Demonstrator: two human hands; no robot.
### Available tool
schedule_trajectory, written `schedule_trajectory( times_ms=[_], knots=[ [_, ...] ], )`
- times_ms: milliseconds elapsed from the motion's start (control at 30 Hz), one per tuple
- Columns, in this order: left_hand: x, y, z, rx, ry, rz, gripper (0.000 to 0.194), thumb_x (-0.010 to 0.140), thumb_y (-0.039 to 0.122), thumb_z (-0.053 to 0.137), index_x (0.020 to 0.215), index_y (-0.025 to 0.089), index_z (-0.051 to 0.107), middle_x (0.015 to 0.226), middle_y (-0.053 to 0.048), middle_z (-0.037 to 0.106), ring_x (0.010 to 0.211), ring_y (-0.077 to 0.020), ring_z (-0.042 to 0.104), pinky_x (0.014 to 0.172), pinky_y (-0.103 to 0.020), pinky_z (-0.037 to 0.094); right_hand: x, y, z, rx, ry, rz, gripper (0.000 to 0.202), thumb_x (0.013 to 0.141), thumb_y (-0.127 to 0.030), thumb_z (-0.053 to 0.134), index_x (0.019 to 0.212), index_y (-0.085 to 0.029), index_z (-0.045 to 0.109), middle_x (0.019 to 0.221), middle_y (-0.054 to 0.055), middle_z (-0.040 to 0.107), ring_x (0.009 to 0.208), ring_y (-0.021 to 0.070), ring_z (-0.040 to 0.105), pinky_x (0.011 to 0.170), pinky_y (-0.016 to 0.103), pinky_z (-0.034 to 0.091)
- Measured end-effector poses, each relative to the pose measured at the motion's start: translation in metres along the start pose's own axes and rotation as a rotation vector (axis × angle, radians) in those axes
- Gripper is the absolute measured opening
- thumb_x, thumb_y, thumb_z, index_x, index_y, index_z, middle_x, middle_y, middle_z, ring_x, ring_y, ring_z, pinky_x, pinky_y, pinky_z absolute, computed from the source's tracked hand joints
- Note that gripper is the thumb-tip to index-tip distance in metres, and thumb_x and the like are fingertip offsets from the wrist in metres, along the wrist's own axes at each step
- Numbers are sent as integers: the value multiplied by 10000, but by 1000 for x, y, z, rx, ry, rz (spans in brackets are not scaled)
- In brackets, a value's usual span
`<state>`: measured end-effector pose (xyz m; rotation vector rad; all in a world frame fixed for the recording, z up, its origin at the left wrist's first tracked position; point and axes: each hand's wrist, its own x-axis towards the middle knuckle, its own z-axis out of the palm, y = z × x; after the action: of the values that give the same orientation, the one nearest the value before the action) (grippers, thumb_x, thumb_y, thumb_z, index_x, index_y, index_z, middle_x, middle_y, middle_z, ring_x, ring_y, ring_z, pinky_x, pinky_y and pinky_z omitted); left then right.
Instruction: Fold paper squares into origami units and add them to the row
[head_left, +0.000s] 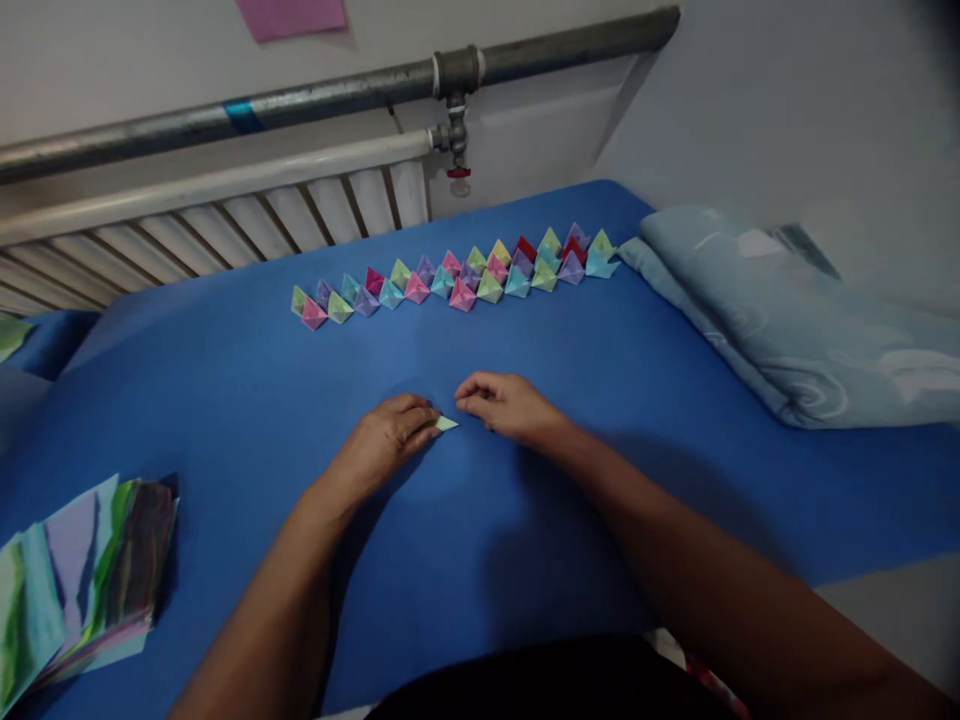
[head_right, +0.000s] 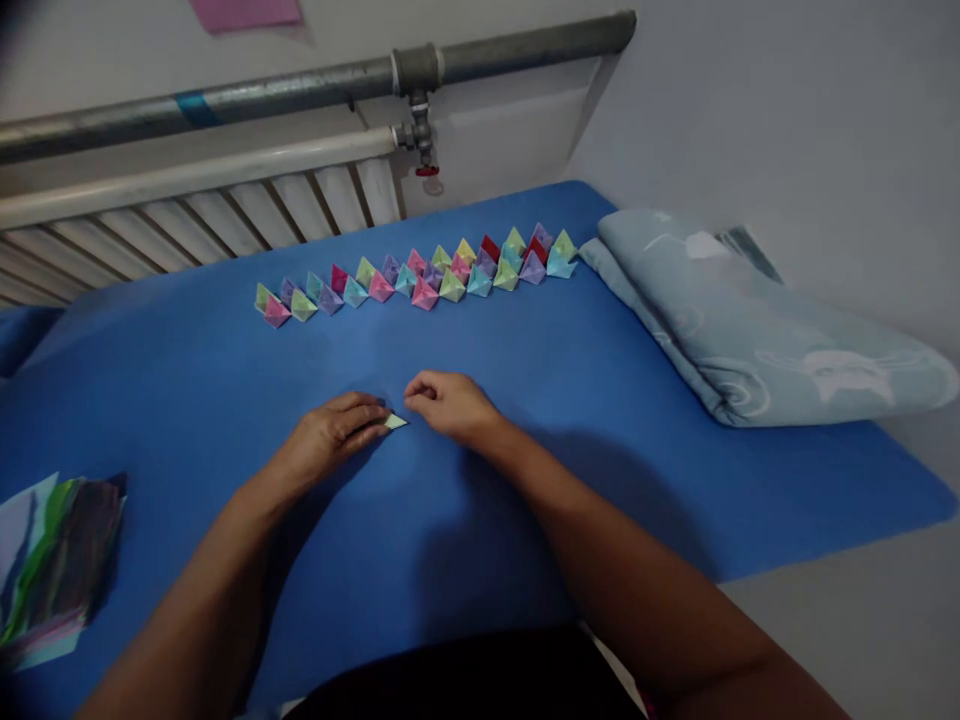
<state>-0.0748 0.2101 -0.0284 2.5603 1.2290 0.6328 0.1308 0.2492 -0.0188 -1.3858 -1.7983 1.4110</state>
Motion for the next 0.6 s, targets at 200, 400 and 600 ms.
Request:
schedule_trajectory(
  times_ms=[200, 400, 600],
  knots=[
    [-5, 4, 6, 113, 76, -12, 272, 954, 224, 453, 1131, 157, 649, 968, -102, 702, 859, -190, 665, 786, -350, 562, 0, -5, -4, 101, -26, 47, 58, 776, -205, 569, 796, -186, 620, 565, -67, 484, 493, 81, 449, 489, 210, 364],
    [-3, 11, 9, 140, 163, -241, 227, 913, 141, 468, 1055, 151, 644, 870, -77, 696, 809, -182, 657, 754, -321, 540, -4, -1, 8, 35, 69, -72, 69, 804, -245, 556, 806, -192, 600, 597, -58, 507, 530, 89, 464, 522, 215, 373],
    [-2, 27, 9, -112, 327, -376, 138, 869, 166, 545, 940, 195, 660, 848, -50, 706, 740, -158, 647, 696, -306, 525, -17, -9, 37, -151, 134, -269, 132, 829, -330, 592, 863, -207, 556, 687, -44, 562, 607, 98, 507, 577, 212, 373]
  ],
)
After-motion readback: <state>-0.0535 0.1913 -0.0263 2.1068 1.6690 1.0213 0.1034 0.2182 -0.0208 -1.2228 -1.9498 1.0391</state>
